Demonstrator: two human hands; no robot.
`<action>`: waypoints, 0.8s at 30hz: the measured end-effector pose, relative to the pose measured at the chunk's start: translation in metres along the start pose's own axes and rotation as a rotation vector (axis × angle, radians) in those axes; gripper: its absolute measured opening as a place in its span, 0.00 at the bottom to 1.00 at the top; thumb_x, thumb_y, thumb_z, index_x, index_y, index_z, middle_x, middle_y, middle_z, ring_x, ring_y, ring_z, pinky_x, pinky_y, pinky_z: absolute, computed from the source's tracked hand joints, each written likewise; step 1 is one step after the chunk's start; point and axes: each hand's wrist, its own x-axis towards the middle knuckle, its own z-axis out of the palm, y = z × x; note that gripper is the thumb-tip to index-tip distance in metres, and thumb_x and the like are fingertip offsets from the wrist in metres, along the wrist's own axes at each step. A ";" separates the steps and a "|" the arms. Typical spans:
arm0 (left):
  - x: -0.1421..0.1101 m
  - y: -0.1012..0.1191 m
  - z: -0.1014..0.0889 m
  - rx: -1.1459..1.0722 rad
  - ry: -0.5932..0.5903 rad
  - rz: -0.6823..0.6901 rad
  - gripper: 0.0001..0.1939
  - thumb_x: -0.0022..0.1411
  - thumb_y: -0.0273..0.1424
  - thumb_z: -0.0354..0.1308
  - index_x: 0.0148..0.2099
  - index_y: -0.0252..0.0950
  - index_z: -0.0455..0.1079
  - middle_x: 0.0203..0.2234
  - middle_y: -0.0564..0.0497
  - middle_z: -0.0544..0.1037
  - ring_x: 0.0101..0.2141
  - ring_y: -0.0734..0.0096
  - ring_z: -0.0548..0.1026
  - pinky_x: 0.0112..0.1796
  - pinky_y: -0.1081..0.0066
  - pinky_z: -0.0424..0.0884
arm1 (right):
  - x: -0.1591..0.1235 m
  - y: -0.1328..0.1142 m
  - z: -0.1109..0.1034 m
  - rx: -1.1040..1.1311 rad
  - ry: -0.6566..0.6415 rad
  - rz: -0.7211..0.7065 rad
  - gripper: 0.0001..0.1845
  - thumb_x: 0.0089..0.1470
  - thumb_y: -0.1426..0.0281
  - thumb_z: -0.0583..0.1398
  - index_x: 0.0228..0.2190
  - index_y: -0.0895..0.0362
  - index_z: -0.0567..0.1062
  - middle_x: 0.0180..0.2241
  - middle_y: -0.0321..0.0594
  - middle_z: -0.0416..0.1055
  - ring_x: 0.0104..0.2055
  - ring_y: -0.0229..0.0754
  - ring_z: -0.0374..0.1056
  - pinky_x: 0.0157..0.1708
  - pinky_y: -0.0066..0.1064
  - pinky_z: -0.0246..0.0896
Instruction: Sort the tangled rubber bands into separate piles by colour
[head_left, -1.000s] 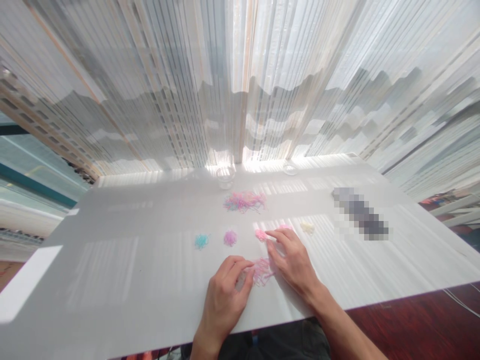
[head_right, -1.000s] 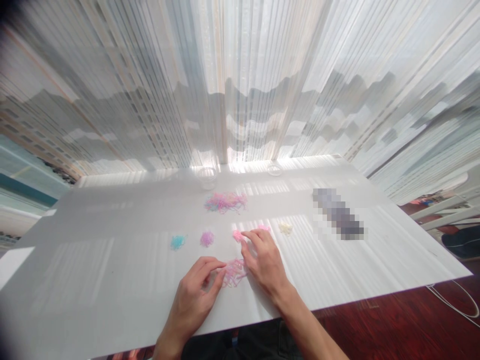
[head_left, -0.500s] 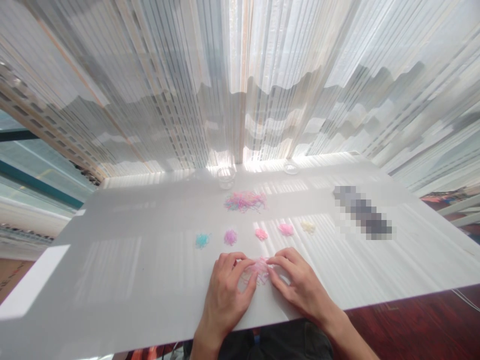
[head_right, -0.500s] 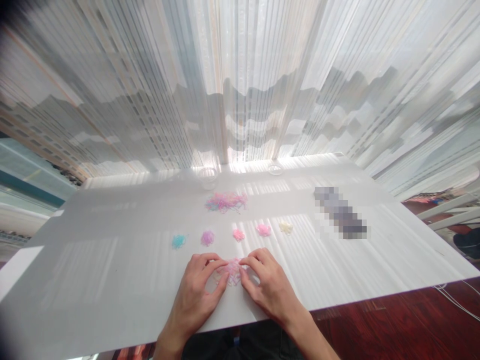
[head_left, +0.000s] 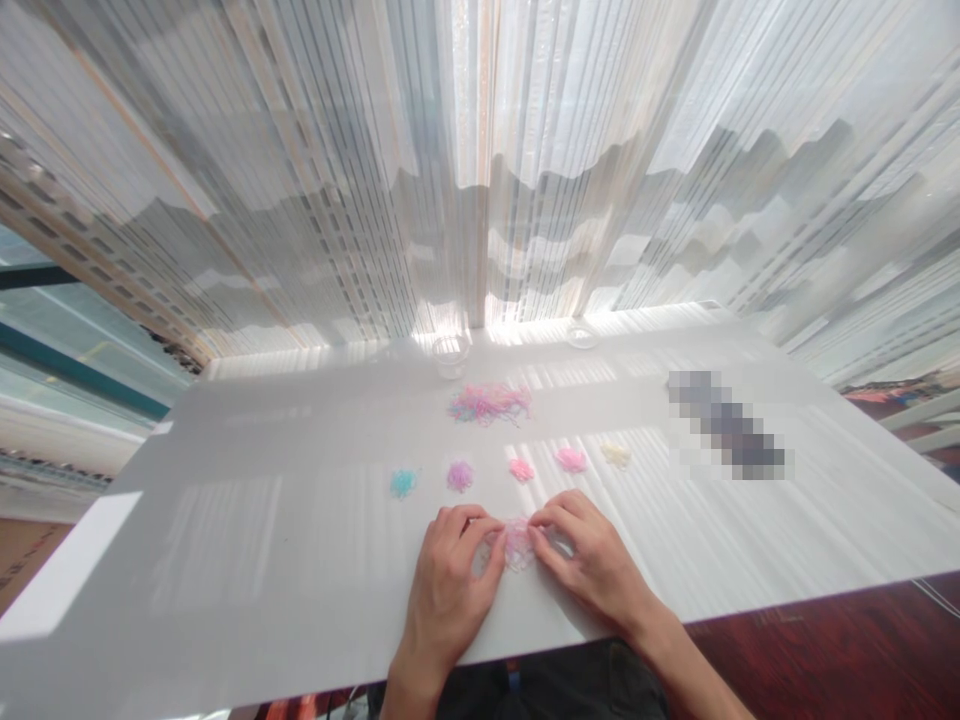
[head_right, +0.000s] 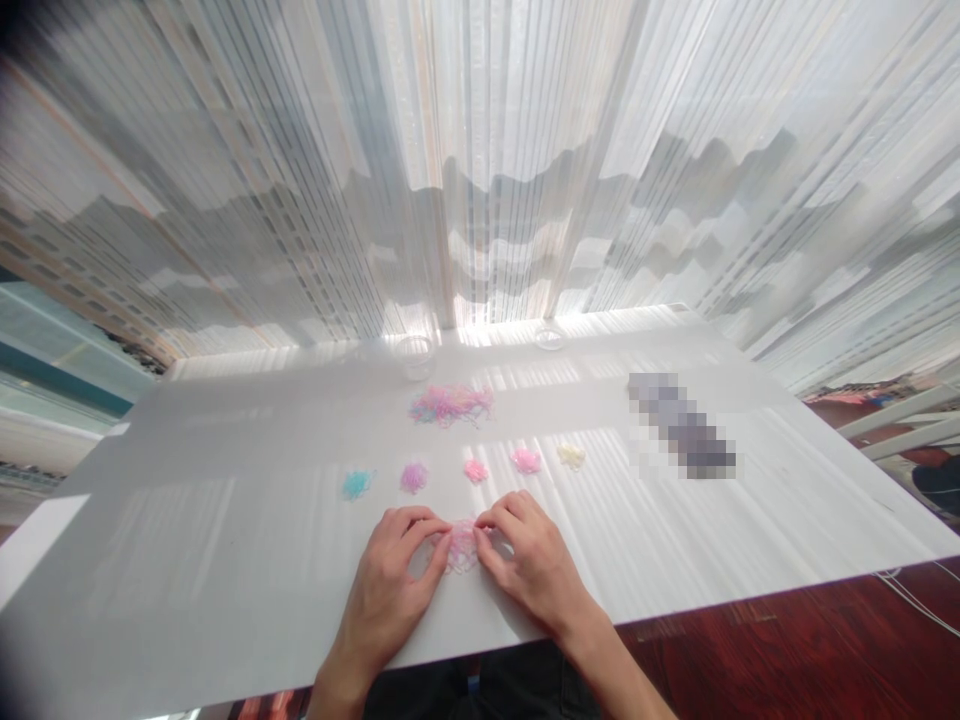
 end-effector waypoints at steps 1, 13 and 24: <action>0.000 0.000 0.000 0.000 0.003 0.002 0.05 0.70 0.26 0.57 0.43 0.38 0.75 0.37 0.48 0.77 0.38 0.61 0.74 0.41 0.61 0.75 | 0.000 0.000 -0.001 0.008 0.005 0.005 0.06 0.64 0.75 0.59 0.36 0.54 0.76 0.33 0.40 0.72 0.37 0.44 0.72 0.36 0.35 0.72; -0.004 -0.003 -0.002 -0.065 0.025 0.017 0.08 0.73 0.30 0.58 0.51 0.40 0.76 0.39 0.47 0.77 0.39 0.62 0.76 0.42 0.62 0.76 | 0.003 -0.007 -0.001 0.015 0.021 -0.146 0.05 0.66 0.75 0.59 0.41 0.54 0.75 0.33 0.40 0.72 0.36 0.44 0.69 0.34 0.34 0.71; -0.003 -0.002 -0.001 -0.083 0.039 -0.002 0.08 0.73 0.30 0.57 0.47 0.40 0.78 0.37 0.47 0.77 0.37 0.64 0.76 0.39 0.64 0.76 | 0.004 -0.008 -0.001 -0.011 -0.009 -0.154 0.07 0.66 0.75 0.58 0.43 0.54 0.76 0.34 0.42 0.72 0.36 0.44 0.69 0.35 0.36 0.72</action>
